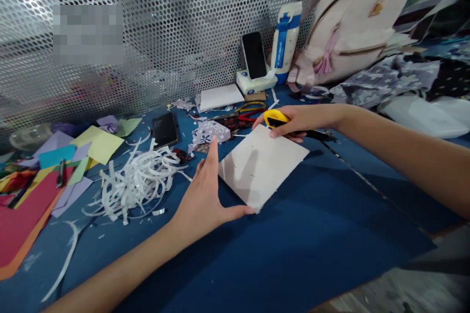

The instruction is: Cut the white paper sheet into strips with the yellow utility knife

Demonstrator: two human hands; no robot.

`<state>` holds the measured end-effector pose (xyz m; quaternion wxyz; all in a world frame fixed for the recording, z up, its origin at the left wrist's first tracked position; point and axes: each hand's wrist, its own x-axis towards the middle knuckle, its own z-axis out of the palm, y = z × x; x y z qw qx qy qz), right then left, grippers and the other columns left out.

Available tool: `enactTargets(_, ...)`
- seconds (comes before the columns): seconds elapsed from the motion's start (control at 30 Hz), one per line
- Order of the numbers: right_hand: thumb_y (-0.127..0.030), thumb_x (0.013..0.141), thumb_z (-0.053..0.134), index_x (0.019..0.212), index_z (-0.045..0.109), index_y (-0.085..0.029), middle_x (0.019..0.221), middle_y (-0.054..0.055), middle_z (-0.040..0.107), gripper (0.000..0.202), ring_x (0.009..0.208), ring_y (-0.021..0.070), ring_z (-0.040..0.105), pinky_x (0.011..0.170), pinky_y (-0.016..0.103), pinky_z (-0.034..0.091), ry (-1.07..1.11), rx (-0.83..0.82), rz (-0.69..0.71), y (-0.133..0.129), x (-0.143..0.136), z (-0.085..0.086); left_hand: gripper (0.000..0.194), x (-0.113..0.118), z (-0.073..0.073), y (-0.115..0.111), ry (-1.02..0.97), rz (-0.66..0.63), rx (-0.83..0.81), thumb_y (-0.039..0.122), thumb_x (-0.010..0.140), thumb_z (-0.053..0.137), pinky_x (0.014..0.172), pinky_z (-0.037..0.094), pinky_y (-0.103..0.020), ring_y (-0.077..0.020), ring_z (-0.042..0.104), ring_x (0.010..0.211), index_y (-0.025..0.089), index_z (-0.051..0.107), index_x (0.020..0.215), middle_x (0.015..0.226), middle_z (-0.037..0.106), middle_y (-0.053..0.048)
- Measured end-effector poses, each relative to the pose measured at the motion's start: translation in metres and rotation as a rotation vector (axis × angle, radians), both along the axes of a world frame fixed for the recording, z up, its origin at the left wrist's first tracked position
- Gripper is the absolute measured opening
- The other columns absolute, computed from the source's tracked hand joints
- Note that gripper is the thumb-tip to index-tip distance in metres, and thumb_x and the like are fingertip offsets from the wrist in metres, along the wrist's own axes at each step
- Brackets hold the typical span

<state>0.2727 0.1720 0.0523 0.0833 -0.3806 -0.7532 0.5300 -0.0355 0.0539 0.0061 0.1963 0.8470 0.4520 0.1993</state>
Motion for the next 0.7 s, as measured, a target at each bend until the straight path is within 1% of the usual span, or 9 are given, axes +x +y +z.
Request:
enactTargets(0.07, -0.044, 0.093, 0.071, 0.136, 0.051, -0.019, 0.058, -0.009, 0.05, 0.054, 0.043, 0.0072, 0.046, 0.038, 0.018, 0.03, 0.025, -0.005, -0.012, -0.001, -0.001, 0.002, 0.147, 0.0, -0.002, -0.002, 0.017, -0.002, -0.007, 0.069, 0.07, 0.083, 0.119, 0.027, -0.071, -0.0459, 0.018, 0.155, 0.033, -0.03, 0.158, 0.172, 0.0, -0.018)
enactTargets(0.2, -0.046, 0.09, 0.074, 0.134, 0.054, -0.019, 0.062, -0.009, 0.049, 0.056, 0.042, 0.0057, 0.041, 0.038, 0.018, 0.029, 0.077, 0.004, -0.053, -0.01, -0.007, 0.003, 0.15, 0.002, -0.005, -0.007, 0.088, 0.009, 0.005, 0.074, 0.068, 0.081, 0.118, 0.028, -0.073, -0.0479, 0.016, 0.155, 0.031, -0.033, 0.156, 0.171, -0.001, -0.022)
enactTargets(0.3, -0.049, 0.088, 0.074, 0.135, 0.052, -0.021, 0.068, -0.008, 0.051, 0.058, 0.044, 0.0068, 0.043, 0.039, 0.019, 0.031, 0.045, 0.056, -0.073, -0.021, -0.006, 0.001, 0.146, 0.003, -0.006, -0.011, 0.137, 0.014, 0.018, 0.071, 0.072, 0.079, 0.12, 0.023, -0.072, -0.0464, 0.016, 0.155, 0.03, -0.033, 0.156, 0.171, -0.001, -0.022)
enactTargets(0.37, -0.052, 0.089, 0.072, 0.137, 0.049, -0.024, 0.067, -0.008, 0.053, 0.06, 0.045, 0.009, 0.047, 0.041, 0.021, 0.032, -0.003, 0.103, -0.074, -0.029, -0.001, -0.001, 0.141, 0.002, -0.005, -0.014, 0.153, 0.011, 0.014, 0.066, 0.076, 0.079, 0.122, 0.019, -0.071, -0.0445, 0.018, 0.156, 0.031, -0.032, 0.156, 0.171, 0.004, -0.021)
enactTargets(0.43, -0.054, 0.09, 0.07, 0.138, 0.047, -0.027, 0.07, -0.006, 0.056, 0.059, 0.05, 0.0129, 0.054, 0.044, 0.024, 0.036, -0.074, 0.128, -0.081, -0.037, 0.006, -0.003, 0.139, 0.001, -0.003, -0.015, 0.161, 0.009, 0.003, 0.063, 0.078, 0.078, 0.122, 0.02, -0.07, -0.0426, 0.024, 0.155, 0.03, -0.031, 0.157, 0.17, 0.014, -0.021)
enactTargets(0.53, -0.058, 0.089, 0.067, 0.126, 0.056, -0.025, 0.084, 0.001, 0.063, 0.05, 0.059, 0.0168, 0.06, 0.054, 0.029, 0.045, -0.176, 0.176, -0.114, -0.047, 0.015, -0.001, 0.142, 0.0, 0.0, -0.016, 0.159, 0.004, -0.007, 0.063, 0.076, 0.08, 0.122, 0.022, -0.07, -0.0415, 0.031, 0.152, 0.029, -0.032, 0.156, 0.166, 0.027, -0.022)
enactTargets(0.6, -0.06, 0.093, 0.059, 0.12, 0.06, -0.02, 0.091, 0.007, 0.066, 0.048, 0.063, 0.0182, 0.059, 0.058, 0.032, 0.045, -0.242, 0.209, -0.144, -0.053, 0.021, 0.001, 0.145, 0.0, 0.001, -0.016, 0.158, -0.003, -0.007, 0.062, 0.074, 0.082, 0.122, 0.022, -0.07, -0.0421, 0.032, 0.152, 0.029, -0.033, 0.156, 0.165, 0.03, -0.022)
enactTargets(0.63, -0.062, 0.095, 0.054, 0.12, 0.061, -0.019, 0.091, 0.008, 0.067, 0.051, 0.063, 0.0186, 0.058, 0.058, 0.033, 0.044, -0.269, 0.239, -0.16, -0.055, 0.024, 0.002, 0.145, -0.001, 0.001, -0.016, 0.158, -0.006, -0.006, 0.063, 0.074, 0.082, 0.121, 0.022, -0.071, -0.0424, 0.032, 0.152, 0.029, -0.032, 0.156, 0.165, 0.03, -0.022)
enactTargets(0.7, -0.068, 0.092, 0.053, 0.118, 0.065, -0.018, 0.087, 0.008, 0.067, 0.058, 0.065, 0.0197, 0.058, 0.06, 0.033, 0.043, -0.283, 0.38, -0.216, -0.059, 0.03, 0.004, 0.146, -0.001, 0.0, -0.016, 0.158, -0.009, -0.004, 0.066, 0.073, 0.083, 0.122, 0.021, -0.071, -0.0421, 0.032, 0.152, 0.029, -0.031, 0.157, 0.165, 0.03, -0.022)
